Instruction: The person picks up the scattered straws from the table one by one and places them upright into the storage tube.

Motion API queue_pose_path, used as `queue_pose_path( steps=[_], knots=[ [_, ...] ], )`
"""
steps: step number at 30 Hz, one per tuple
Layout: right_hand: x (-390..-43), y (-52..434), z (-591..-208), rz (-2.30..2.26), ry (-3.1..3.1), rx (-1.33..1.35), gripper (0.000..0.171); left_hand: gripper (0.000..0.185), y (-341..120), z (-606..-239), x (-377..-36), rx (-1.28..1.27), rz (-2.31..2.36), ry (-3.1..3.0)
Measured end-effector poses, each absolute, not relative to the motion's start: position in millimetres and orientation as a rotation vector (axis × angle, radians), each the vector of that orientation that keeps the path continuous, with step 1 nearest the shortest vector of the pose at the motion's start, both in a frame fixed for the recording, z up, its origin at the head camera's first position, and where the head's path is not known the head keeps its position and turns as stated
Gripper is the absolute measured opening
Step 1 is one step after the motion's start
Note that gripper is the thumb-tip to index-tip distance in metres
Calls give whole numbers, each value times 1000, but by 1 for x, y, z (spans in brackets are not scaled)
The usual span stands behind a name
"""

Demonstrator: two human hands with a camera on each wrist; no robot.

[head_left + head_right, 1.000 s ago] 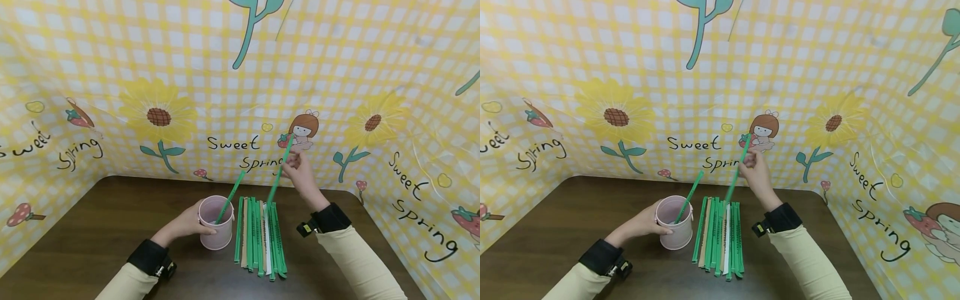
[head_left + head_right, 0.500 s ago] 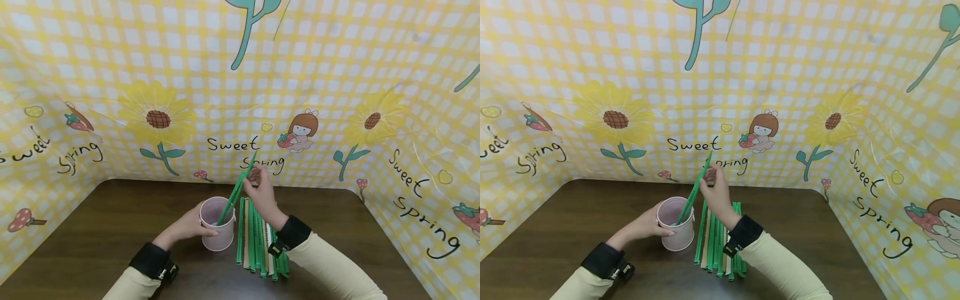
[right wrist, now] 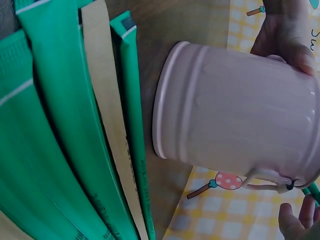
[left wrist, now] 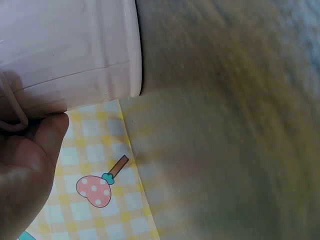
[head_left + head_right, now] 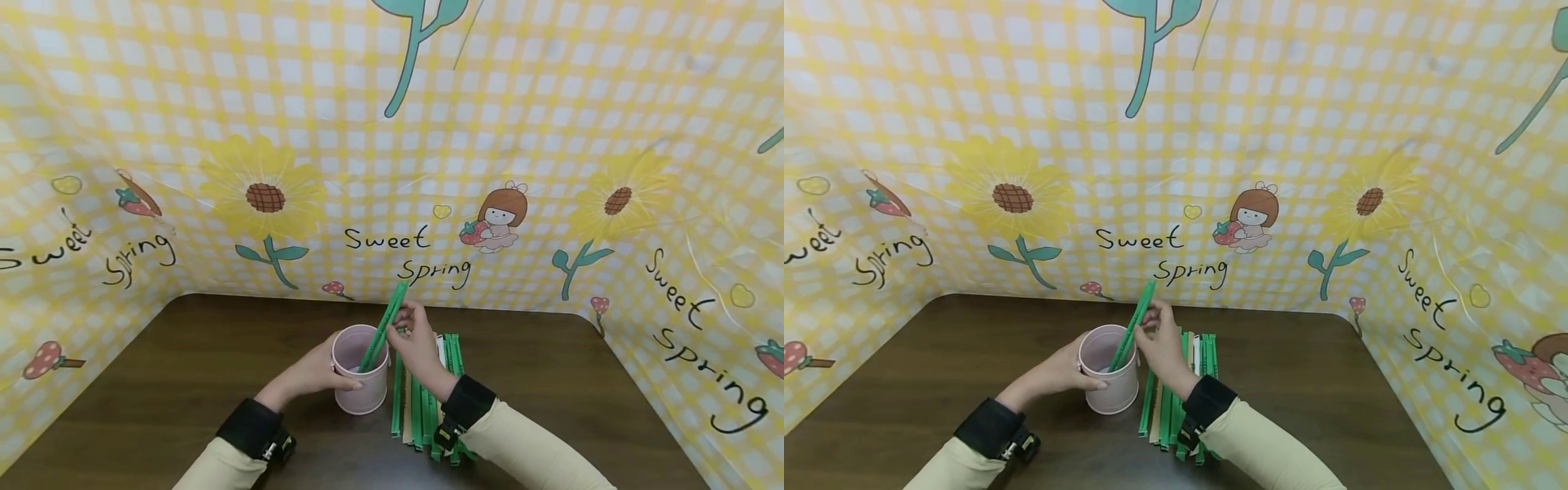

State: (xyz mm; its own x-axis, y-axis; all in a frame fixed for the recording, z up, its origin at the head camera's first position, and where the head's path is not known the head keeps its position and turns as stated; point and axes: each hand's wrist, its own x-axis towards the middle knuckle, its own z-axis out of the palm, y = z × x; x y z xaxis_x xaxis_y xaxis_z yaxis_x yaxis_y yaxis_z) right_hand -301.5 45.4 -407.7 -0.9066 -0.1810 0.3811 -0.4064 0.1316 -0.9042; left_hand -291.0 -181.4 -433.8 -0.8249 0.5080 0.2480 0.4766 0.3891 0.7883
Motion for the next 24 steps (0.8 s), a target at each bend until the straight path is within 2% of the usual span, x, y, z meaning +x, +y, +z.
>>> queue_pose_path(
  steps=[10, 16, 24],
  knots=[
    [-305, 58, -415, 1852, -2290, 524, 43, 94, -181, -434, -292, 922, 1479, 2550],
    [-321, 113, -423, 1667, -2517, 411, 32, 94, -177, -433, -299, 989, 1519, 2473],
    [-335, 176, -446, 1383, -2912, 228, 42, 95, -180, -436, -296, 921, 1477, 2546]
  ],
)
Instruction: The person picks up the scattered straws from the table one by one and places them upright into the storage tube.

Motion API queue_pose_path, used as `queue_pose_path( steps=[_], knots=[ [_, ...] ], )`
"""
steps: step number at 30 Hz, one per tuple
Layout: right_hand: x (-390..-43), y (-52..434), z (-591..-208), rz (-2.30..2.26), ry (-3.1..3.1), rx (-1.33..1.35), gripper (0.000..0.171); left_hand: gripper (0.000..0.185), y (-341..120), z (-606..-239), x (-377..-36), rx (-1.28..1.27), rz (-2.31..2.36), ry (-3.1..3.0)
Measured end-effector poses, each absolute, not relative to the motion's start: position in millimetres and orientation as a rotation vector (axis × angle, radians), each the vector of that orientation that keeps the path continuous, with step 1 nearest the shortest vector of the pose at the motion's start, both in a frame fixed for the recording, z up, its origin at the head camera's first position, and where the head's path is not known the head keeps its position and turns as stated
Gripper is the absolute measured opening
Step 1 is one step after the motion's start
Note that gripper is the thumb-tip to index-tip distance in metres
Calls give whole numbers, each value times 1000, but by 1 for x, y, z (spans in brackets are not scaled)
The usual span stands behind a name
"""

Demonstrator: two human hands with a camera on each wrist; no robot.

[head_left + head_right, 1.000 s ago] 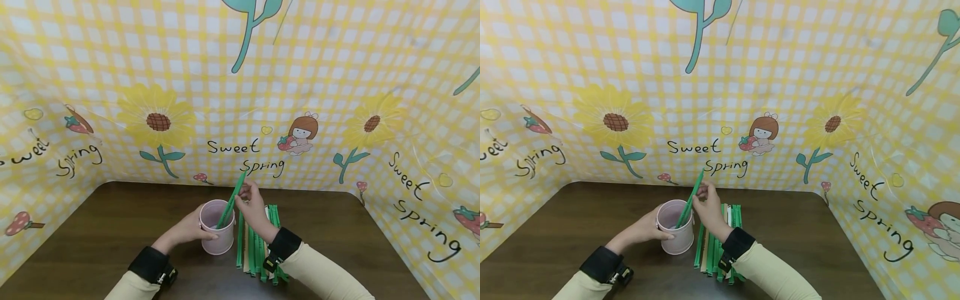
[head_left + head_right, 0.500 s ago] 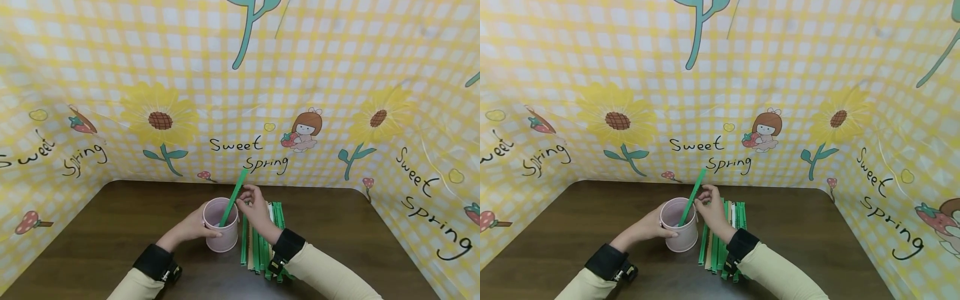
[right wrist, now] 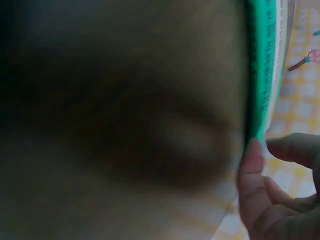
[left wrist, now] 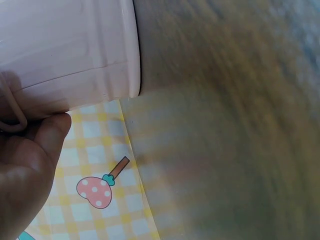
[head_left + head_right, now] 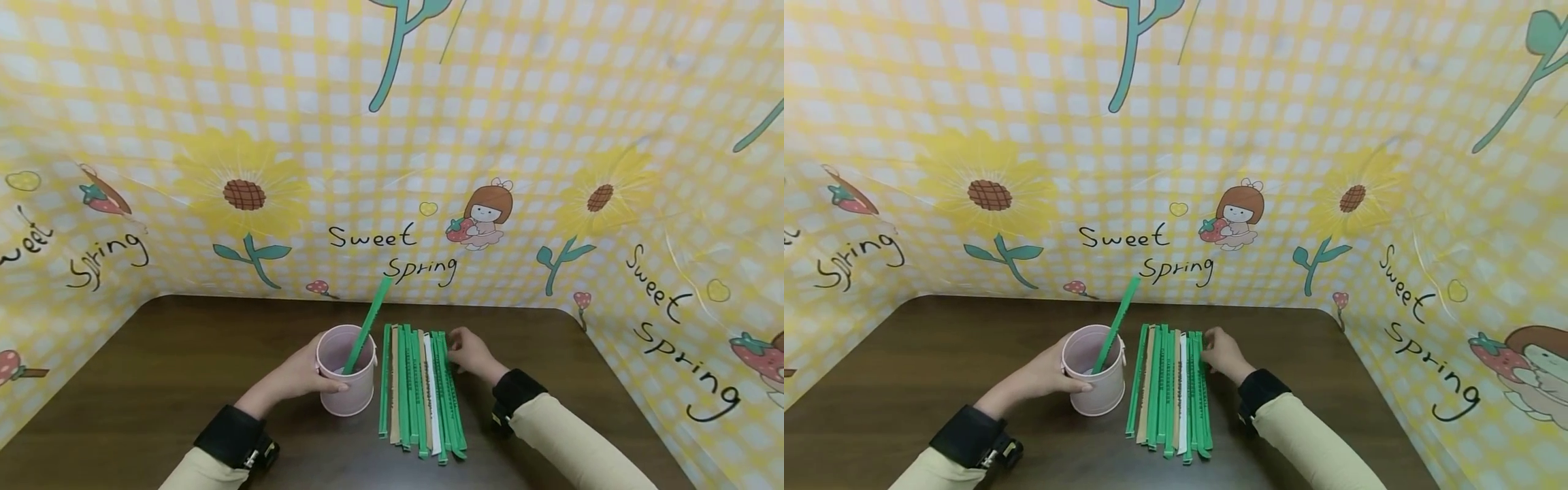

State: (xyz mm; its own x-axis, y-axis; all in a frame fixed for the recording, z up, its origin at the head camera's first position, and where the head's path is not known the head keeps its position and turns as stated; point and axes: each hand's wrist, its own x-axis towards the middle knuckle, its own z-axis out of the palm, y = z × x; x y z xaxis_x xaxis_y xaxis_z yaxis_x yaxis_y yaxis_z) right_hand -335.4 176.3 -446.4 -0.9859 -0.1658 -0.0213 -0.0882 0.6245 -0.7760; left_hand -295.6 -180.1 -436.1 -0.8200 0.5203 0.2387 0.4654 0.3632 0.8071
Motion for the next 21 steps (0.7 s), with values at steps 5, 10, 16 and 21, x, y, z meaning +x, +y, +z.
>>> queue_pose_path(
  steps=[5, 10, 16, 21],
  knots=[
    [-335, 176, -450, -1244, 2723, -166, 42, 94, -183, -435, -292, 913, 1476, 2548],
    [-334, 173, -447, -1183, 2740, -186, 44, 94, -182, -435, -292, 901, 1480, 2543],
    [-335, 169, -445, -1121, 2776, -187, 45, 94, -182, -433, -291, 899, 1489, 2539],
    [-333, 167, -447, -1112, 2768, -175, 51, 93, -183, -435, -292, 932, 1491, 2519]
  ],
)
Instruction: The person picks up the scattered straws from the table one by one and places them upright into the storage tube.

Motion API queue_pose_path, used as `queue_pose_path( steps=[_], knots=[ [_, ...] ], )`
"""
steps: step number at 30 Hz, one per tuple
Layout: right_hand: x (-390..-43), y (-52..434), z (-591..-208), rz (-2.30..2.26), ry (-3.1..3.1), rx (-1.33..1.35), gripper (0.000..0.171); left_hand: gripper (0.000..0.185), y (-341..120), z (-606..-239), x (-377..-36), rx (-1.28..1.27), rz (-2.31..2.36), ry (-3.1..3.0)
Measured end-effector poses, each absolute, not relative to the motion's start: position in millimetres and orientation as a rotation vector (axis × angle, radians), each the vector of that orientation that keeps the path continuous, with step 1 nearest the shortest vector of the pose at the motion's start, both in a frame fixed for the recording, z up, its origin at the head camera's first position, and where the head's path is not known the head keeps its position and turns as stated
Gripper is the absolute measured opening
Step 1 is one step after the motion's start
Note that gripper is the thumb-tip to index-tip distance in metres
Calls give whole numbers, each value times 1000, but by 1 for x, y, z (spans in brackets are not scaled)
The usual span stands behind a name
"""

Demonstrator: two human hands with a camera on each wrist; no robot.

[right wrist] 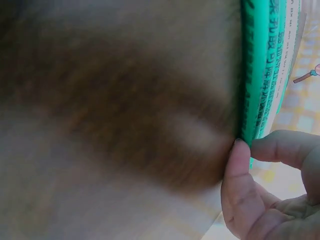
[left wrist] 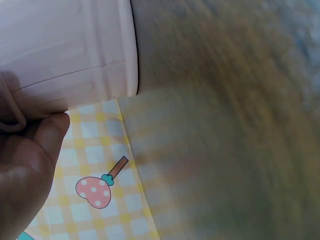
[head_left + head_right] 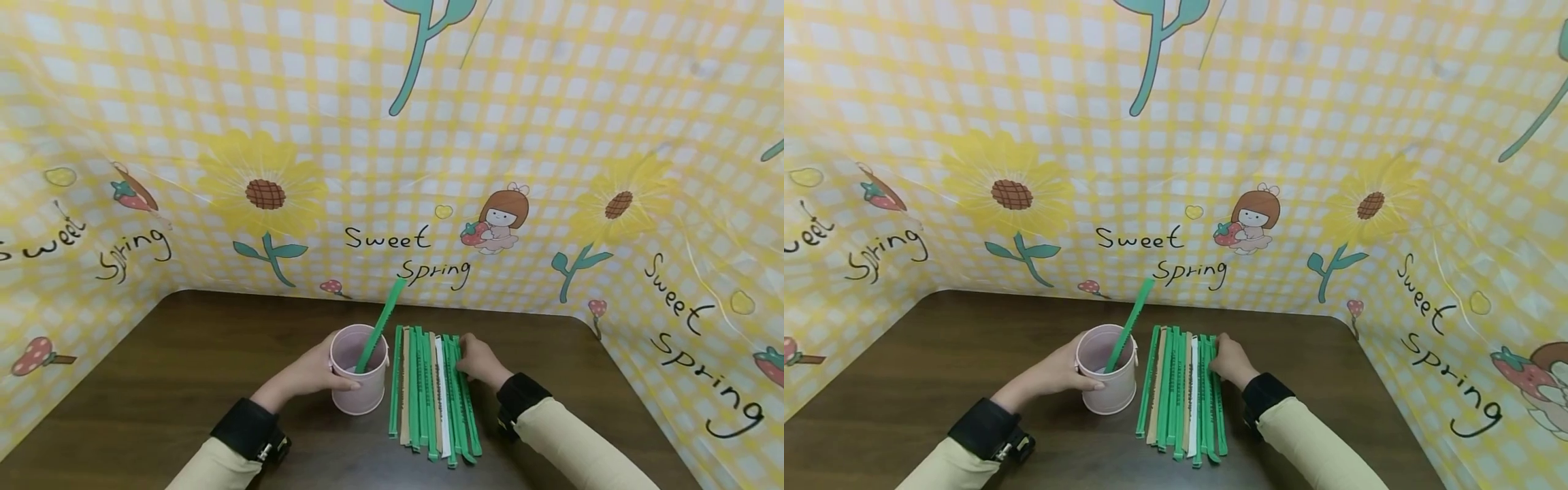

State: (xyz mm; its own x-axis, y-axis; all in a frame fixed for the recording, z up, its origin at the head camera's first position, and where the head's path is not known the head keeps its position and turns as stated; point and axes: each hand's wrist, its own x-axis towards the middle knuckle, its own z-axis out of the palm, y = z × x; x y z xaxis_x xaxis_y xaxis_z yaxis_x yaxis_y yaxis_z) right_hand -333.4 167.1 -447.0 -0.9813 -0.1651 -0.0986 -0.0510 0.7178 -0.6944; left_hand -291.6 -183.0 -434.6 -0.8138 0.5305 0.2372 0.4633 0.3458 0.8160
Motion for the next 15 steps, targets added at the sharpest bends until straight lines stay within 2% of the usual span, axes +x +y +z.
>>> queue_pose_path(
  steps=[15],
  knots=[
    [-338, 175, -445, -1043, 2838, -177, 54, 95, -183, -435, -292, 938, 1482, 2522]
  ],
)
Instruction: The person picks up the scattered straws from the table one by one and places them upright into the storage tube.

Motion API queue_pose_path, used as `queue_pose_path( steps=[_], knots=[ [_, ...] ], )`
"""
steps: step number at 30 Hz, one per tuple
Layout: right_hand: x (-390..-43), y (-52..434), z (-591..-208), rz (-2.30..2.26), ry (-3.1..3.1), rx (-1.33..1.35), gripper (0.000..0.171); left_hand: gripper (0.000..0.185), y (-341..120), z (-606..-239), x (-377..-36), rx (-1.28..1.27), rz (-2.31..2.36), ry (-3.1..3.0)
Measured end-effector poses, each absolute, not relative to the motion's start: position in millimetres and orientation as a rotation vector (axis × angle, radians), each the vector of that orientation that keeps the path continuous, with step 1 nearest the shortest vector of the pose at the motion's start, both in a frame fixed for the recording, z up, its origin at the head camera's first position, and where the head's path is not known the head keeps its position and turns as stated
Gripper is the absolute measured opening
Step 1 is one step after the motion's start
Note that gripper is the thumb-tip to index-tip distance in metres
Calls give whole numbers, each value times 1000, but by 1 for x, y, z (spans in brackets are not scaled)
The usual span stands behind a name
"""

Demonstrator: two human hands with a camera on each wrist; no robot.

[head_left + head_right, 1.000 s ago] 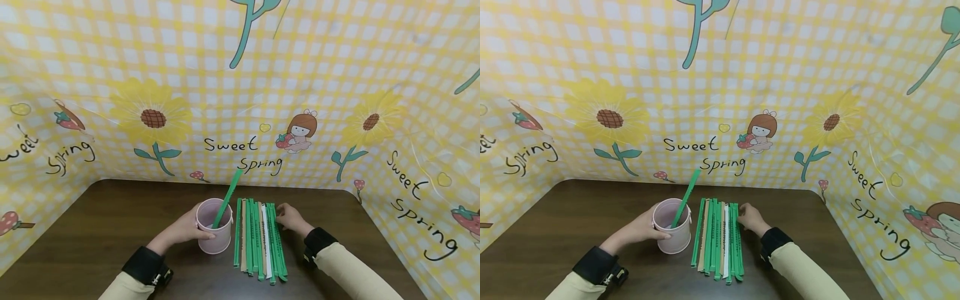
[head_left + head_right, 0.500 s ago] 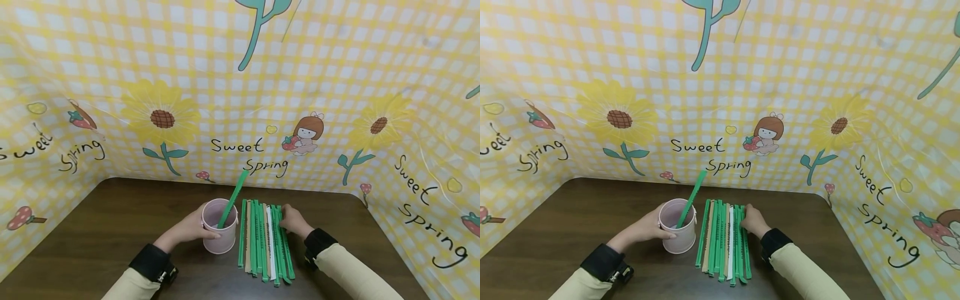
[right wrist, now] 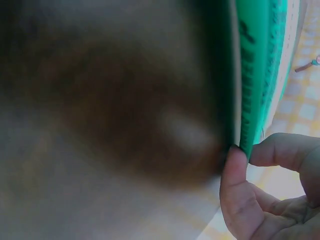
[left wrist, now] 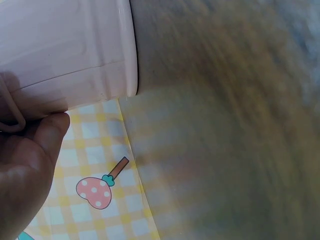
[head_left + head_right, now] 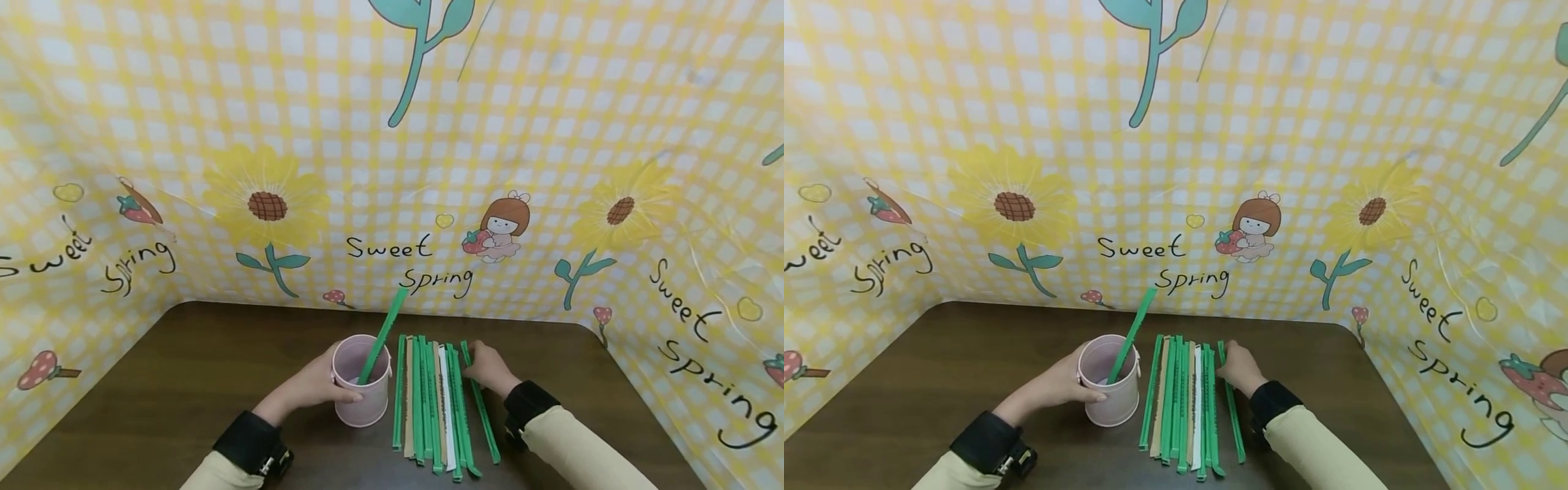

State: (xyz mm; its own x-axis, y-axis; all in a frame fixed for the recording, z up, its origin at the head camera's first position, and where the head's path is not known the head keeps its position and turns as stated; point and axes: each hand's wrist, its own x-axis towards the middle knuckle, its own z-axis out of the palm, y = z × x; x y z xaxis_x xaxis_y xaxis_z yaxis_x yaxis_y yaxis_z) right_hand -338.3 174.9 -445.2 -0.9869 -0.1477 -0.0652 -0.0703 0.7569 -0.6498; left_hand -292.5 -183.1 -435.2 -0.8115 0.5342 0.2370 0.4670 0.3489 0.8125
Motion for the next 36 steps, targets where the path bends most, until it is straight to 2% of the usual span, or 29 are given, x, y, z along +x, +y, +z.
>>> queue_pose_path(
  steps=[4, 9, 13, 18, 22, 28, 36],
  knots=[
    [-345, 176, -425, -1065, 2870, -219, 55, 96, -186, -432, -291, 926, 1502, 2525],
    [-347, 169, -374, -1200, 3018, -390, 49, 96, -189, -429, -290, 904, 1491, 2548],
    [-338, 158, -331, -1679, 2947, -486, 48, 96, -186, -429, -292, 918, 1483, 2545],
    [-320, 130, -302, -2408, 2421, -563, 50, 96, -184, -432, -294, 929, 1486, 2534],
    [-311, 104, -303, -2566, 2219, -622, 48, 95, -183, -434, -295, 959, 1505, 2507],
    [-311, 77, -324, -2357, 2438, -719, 48, 93, -182, -438, -294, 955, 1509, 2531],
    [-314, 65, -355, -2156, 2531, -690, 48, 92, -183, -439, -295, 987, 1532, 2498]
  ],
)
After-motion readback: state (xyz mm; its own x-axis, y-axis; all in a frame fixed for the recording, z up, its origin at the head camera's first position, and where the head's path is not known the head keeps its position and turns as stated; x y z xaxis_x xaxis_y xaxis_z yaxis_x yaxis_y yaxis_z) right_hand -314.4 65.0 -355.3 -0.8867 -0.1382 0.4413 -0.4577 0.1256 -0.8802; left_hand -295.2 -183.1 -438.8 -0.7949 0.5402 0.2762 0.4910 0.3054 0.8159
